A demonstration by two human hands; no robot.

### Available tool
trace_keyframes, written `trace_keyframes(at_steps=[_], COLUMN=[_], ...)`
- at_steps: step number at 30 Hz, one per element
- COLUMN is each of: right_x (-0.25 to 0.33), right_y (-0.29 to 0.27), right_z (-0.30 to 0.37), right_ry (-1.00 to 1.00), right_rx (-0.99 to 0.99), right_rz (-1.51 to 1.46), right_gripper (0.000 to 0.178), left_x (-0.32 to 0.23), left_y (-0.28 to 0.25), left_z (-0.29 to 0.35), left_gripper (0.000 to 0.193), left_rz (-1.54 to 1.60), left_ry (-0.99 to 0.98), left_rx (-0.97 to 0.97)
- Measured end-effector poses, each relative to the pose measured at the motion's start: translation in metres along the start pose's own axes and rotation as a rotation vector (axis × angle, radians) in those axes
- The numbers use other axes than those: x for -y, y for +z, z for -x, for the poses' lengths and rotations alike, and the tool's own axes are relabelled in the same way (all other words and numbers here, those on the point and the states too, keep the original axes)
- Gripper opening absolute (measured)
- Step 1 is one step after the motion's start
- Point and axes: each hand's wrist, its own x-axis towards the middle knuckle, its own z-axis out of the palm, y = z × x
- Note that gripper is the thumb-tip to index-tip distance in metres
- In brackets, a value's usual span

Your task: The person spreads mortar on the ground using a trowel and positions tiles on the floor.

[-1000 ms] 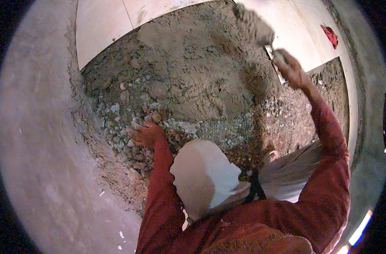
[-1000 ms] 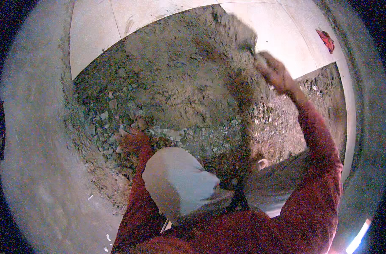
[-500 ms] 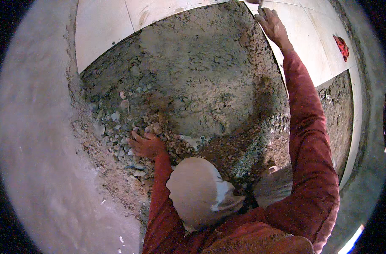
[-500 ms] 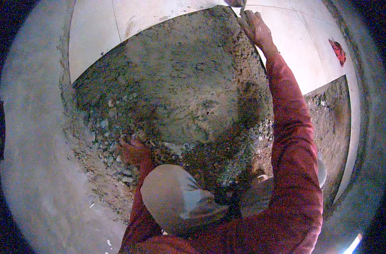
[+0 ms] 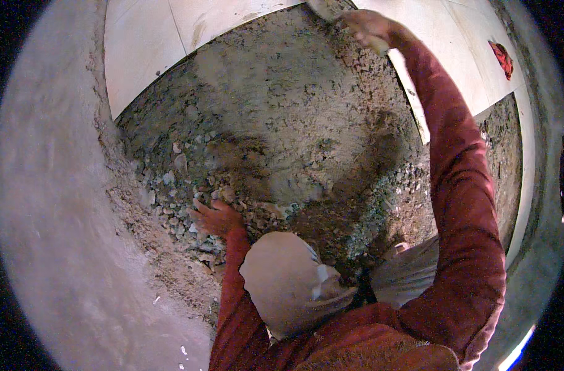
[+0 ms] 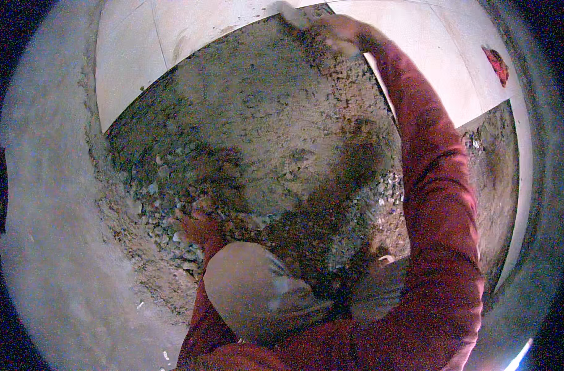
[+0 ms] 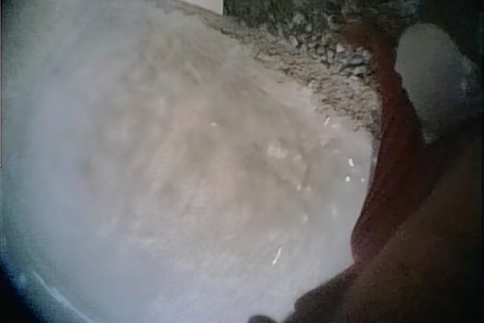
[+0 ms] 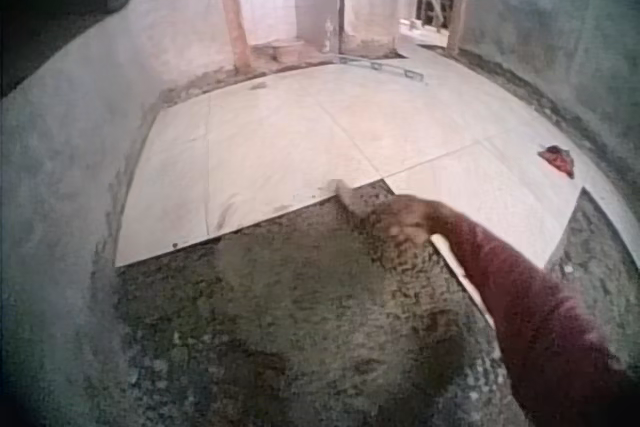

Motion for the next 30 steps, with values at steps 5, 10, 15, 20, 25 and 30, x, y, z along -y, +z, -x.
trace_keyframes(at_steps=[5, 10, 15, 20, 25, 30], right_x=[0.013, 0.006, -0.03, -0.034, -0.024, -0.037], right_y=[0.063, 0.088, 0.042, -0.006, 0.017, 0.039], right_z=[-0.003, 0.023, 0.044, 0.054, 0.069, 0.043], right_ry=[-0.093, -0.712, -0.356, -0.167, 0.053, 0.078], right_rx=[0.134, -0.454, -0.459, -0.443, -0.293, -0.369], right_rz=[0.046, 0.848, 0.865, 0.812, -0.261, -0.292], right_gripper=[0.033, 0.04, 0.038, 0.04, 0.039, 0.033], left_x=[0.004, 0.011, 0.005, 0.001, 0.003, 0.0], left_y=[0.004, 0.008, 0.002, -0.003, 0.005, -0.004], left_z=[-0.002, -0.005, -0.003, -0.003, -0.002, 0.0], left_gripper=[0.056, 0.057, 0.057, 0.057, 0.058, 0.057], left_rz=[0.039, 0.027, -0.009, 0.011, -0.016, -0.02], left_ry=[0.064, 0.077, 0.041, 0.066, 0.008, 0.035], left_rx=[-0.048, -0.007, -0.011, -0.062, 0.015, -0.002])
